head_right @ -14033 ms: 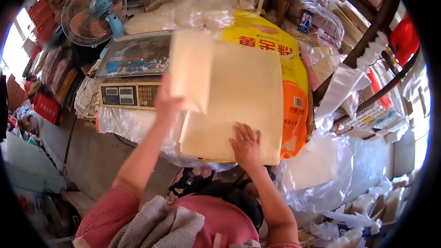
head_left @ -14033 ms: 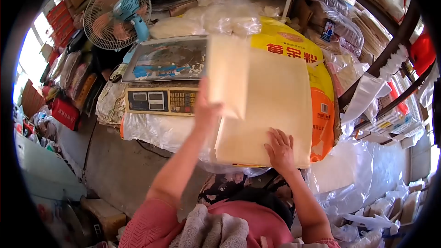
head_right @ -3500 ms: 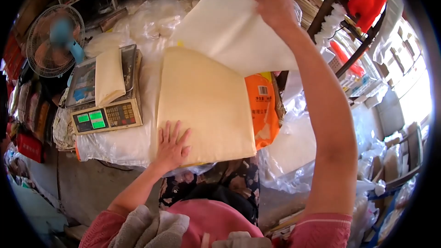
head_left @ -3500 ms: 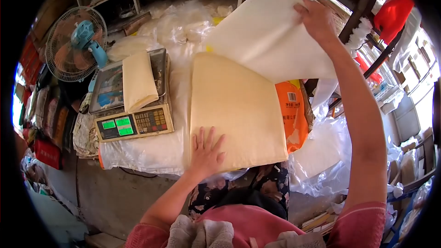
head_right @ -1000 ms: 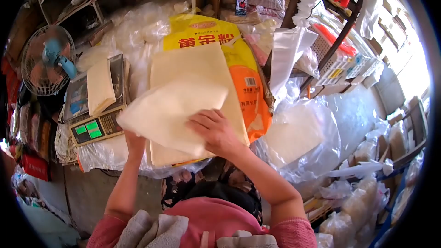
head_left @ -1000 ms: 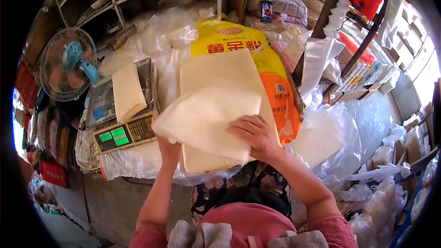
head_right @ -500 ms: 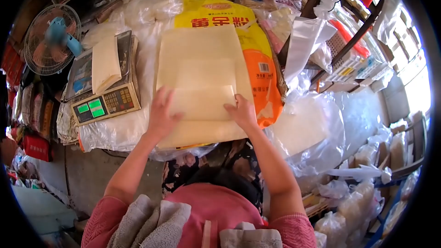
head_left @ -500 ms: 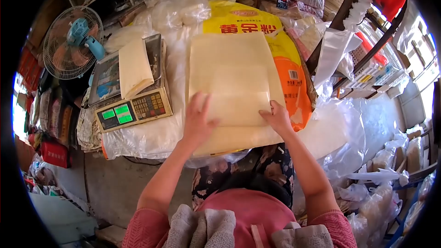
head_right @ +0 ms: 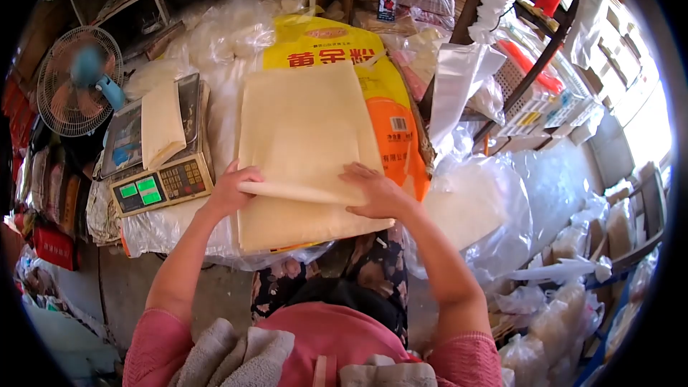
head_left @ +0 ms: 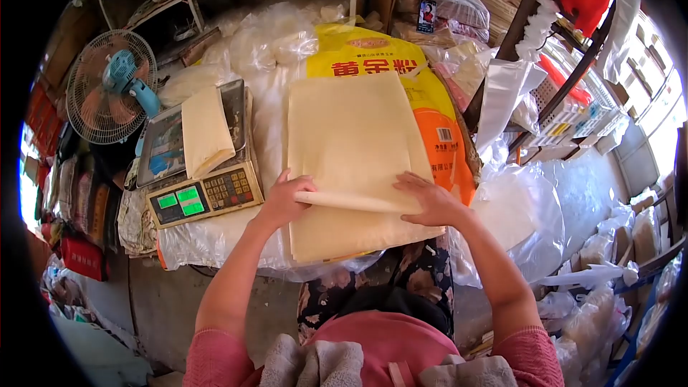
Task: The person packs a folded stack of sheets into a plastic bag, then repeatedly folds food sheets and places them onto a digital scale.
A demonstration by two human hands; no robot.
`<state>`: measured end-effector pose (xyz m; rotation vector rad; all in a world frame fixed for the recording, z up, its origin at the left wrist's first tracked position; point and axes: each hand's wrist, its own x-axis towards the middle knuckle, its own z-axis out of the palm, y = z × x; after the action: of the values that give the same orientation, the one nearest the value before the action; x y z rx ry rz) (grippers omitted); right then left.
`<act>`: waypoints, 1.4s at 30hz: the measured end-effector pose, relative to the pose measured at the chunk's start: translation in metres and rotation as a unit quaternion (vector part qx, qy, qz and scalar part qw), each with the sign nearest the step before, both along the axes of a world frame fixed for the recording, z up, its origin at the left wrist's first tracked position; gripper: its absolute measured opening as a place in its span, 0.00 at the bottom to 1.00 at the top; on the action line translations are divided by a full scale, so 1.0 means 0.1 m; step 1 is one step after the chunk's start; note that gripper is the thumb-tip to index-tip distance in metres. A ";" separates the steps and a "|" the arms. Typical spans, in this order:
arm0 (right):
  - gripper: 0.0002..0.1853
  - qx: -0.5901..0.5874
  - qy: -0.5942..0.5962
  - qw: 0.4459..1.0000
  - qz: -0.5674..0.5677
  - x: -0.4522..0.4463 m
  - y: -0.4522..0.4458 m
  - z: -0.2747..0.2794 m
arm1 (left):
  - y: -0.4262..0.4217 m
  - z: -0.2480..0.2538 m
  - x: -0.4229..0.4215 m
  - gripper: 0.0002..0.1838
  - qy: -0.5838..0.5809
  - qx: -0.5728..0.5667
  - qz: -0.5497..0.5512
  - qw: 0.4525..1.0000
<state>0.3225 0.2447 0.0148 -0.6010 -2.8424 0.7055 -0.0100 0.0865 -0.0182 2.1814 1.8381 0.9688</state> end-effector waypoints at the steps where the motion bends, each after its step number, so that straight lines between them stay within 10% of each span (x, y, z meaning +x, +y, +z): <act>1: 0.35 -0.051 0.032 0.998 -0.001 0.03 0.02 0.01 | 0.00 0.01 0.03 0.13 -0.101 -0.047 0.057 0.992; 3: 0.27 -0.119 0.014 0.975 -0.184 -0.01 0.05 -0.04 | 0.01 0.03 0.15 0.14 -0.297 -0.138 0.166 0.930; 12: 0.22 -0.016 0.079 0.909 -0.409 -0.53 0.23 -0.33 | 0.70 -0.11 0.31 0.28 0.060 -0.016 0.314 0.947; 28: 0.25 0.219 -0.001 0.955 -0.200 -0.76 0.18 -0.43 | 0.83 -0.26 0.41 0.36 0.050 -0.120 0.243 0.961; 31: 0.24 0.191 -0.042 0.942 -0.272 -0.88 -0.08 -0.29 | 0.69 -0.41 0.60 0.43 -0.164 0.150 0.314 0.923; 35: 0.24 0.112 0.022 0.978 -0.176 -0.95 -0.74 -0.31 | 0.34 -0.45 0.91 0.50 -0.678 0.022 0.190 0.710; 42: 0.25 0.108 0.081 0.985 -0.103 -0.76 -0.79 -0.49 | -0.08 0.52 -0.02 0.45 -0.438 0.193 0.222 0.850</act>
<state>0.2468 0.1659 -0.0347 -0.7509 -2.6116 0.3855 -0.0122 0.0789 0.0334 1.0317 1.7256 2.1178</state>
